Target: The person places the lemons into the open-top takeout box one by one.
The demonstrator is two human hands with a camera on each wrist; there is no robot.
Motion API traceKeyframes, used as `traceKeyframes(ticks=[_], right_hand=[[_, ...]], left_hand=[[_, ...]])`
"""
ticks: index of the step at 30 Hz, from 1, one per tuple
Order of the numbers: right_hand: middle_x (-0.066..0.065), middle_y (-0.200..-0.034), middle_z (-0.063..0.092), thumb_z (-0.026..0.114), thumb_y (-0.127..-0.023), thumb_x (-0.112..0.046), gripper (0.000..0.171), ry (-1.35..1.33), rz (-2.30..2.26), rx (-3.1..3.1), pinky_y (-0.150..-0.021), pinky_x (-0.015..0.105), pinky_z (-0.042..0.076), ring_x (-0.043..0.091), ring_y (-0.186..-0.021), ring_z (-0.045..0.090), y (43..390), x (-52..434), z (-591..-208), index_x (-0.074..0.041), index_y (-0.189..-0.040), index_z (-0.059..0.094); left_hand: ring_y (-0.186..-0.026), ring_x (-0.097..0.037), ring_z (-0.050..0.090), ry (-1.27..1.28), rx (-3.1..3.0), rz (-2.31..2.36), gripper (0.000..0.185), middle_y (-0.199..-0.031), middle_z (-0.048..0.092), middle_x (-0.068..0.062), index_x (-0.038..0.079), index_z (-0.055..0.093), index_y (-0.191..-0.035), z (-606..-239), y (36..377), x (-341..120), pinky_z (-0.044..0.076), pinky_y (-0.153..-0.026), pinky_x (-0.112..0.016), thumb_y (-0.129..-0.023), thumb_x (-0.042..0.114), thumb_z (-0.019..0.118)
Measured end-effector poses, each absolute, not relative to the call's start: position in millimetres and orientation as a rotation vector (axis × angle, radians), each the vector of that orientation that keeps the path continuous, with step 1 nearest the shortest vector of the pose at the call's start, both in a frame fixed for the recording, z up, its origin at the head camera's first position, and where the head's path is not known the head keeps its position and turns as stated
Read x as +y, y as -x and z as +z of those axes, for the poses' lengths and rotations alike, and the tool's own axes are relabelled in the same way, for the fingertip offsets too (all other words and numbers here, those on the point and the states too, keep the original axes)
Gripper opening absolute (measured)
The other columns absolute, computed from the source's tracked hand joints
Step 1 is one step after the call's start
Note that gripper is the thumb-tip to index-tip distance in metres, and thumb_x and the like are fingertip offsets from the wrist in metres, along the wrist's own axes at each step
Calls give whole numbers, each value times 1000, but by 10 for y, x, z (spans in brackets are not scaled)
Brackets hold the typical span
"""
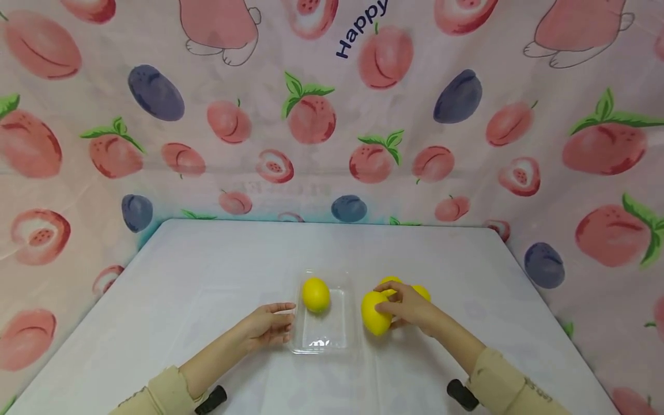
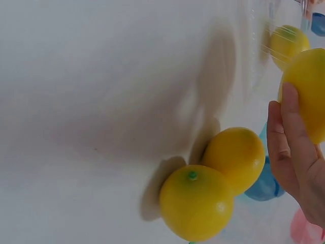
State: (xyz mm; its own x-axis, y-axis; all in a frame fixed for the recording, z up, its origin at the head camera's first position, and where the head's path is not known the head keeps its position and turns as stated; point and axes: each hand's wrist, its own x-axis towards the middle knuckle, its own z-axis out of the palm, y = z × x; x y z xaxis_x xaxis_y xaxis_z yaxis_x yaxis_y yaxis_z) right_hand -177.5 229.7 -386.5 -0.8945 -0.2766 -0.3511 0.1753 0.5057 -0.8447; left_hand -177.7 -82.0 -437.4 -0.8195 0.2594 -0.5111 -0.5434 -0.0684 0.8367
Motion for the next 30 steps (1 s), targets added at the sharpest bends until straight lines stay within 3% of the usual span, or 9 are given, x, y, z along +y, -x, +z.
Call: traceKeyframes(ticks=[18,30], right_hand=[[23,-122,48,60,-92,-24,47,161,-1362,2288,-88,44,54,23,-95,56,1995,2164,-3752,-5,-132,45],[23,-127,46,59,-93,-23,47,113,-1357,2315,-87,42,54,26,-99,57,2163,2007,-3751,-8,-134,44]], left_hand=[[-72,-12,56,345,1705,1944,40,-92,58,-3,-1,49,-129,-4360,1714,-769,58,-68,-26,-90,-4,55],[-72,-10,56,325,1687,1954,42,-94,57,-3,-1,47,-132,-4393,1713,-797,57,-70,-26,-91,-4,54]])
